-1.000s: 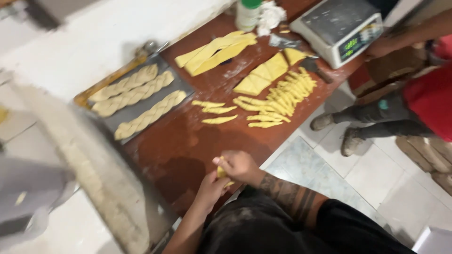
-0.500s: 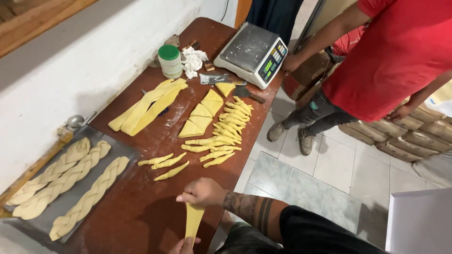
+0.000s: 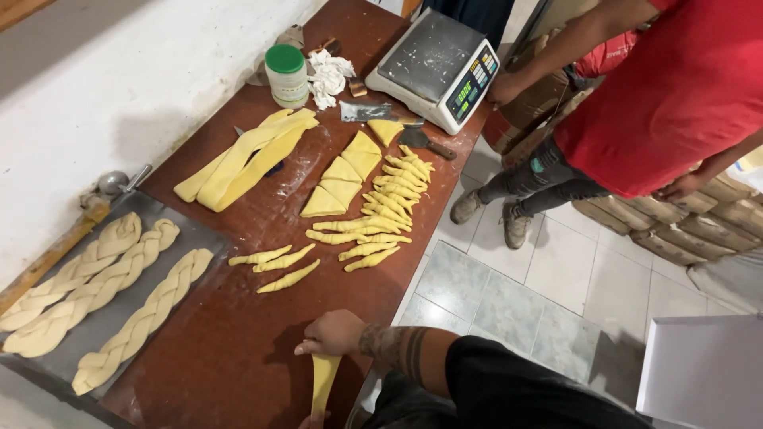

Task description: Shaping triangular pieces of dough into crescent rolls by rolling them on a floured work surface.

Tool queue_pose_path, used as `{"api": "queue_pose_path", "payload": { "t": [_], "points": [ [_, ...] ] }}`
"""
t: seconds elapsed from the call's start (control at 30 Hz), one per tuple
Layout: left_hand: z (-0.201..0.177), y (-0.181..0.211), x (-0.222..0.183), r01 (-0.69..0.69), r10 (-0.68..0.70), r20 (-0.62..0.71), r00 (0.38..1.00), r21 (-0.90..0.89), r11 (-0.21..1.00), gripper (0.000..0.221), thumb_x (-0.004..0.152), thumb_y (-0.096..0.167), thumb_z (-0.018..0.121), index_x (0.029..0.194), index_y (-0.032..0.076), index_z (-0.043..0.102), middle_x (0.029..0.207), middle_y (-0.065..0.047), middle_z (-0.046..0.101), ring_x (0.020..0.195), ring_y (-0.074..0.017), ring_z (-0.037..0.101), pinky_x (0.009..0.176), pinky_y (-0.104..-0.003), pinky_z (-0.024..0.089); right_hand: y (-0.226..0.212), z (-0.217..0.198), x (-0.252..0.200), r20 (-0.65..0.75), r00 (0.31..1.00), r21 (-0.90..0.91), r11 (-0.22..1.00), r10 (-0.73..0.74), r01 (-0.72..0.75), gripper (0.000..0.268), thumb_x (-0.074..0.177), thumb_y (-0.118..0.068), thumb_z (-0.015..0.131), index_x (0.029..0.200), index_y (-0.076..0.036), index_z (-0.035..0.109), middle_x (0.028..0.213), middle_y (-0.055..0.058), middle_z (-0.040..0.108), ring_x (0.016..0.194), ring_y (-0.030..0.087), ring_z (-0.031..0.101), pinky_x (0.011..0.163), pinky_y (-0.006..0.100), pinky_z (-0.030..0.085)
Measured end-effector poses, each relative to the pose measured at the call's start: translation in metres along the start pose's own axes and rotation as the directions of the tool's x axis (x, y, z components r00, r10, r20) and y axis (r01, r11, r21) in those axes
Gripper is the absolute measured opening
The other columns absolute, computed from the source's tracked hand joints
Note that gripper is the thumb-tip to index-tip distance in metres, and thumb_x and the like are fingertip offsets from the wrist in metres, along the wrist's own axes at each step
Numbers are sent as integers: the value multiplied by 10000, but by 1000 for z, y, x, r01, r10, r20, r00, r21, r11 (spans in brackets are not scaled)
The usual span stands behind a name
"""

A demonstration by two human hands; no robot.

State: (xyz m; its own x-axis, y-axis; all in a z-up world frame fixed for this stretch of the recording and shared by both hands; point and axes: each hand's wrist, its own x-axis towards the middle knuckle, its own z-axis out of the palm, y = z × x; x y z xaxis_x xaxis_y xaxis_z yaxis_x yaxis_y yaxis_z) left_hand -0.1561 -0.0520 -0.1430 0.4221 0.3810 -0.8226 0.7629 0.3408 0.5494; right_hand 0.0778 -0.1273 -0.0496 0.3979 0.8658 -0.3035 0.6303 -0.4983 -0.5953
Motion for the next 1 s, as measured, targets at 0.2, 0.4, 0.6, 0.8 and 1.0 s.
{"api": "queue_pose_path", "payload": {
  "t": [0.2, 0.4, 0.6, 0.8, 1.0],
  "points": [
    [5, 1, 6, 81, -81, 2, 997, -78, 994, 401, 1003, 350, 608, 1183, 19, 746, 941, -180, 711, 741, -317, 657, 685, -414, 522, -11, -5, 0, 179, 957, 103, 964, 227, -247, 698, 916, -733, 425, 887, -83, 678, 911, 130, 708, 866, 329, 669, 679, 469, 476],
    [2, 0, 6, 166, -169, -6, 986, -140, 976, 411, 1031, 314, 609, 1290, 3, 681, 1118, -217, 775, 858, -367, 725, 751, -465, 560, 5, 12, 14, 170, 984, -4, 999, 49, -49, 620, 839, -704, 521, 940, -112, 674, 962, 110, 746, 850, 340, 701, 686, 481, 507],
    [25, 59, -29, 152, -160, -116, 980, -77, 985, 383, 1029, 334, 595, 1176, 9, 736, 926, -188, 776, 710, -320, 705, 696, -420, 534, 18, 24, 25, 107, 991, -185, 981, 80, -60, 498, 978, -590, 504, 984, -113, 649, 1042, 101, 689, 781, 322, 687, 590, 480, 514],
    [27, 70, -21, 166, -136, -113, 984, 333, 928, 525, 1003, 533, 497, 1034, 96, 786, 874, -38, 850, 642, -171, 758, 714, -324, 537, 24, 57, 20, -42, 999, -267, 964, -1, -11, 484, 1045, -508, 477, 1062, -79, 700, 1046, 151, 701, 806, 377, 692, 626, 506, 532],
    [22, 10, 20, 21, 35, -113, 993, 458, 889, 547, 973, 559, 449, 974, 137, 797, 818, -93, 753, 803, -274, 683, 784, -368, 472, 27, 42, 15, -32, 981, -76, 979, 189, -191, 504, 1023, -582, 444, 1066, -141, 684, 1067, 115, 722, 914, 366, 704, 644, 521, 522]
  ]
}}
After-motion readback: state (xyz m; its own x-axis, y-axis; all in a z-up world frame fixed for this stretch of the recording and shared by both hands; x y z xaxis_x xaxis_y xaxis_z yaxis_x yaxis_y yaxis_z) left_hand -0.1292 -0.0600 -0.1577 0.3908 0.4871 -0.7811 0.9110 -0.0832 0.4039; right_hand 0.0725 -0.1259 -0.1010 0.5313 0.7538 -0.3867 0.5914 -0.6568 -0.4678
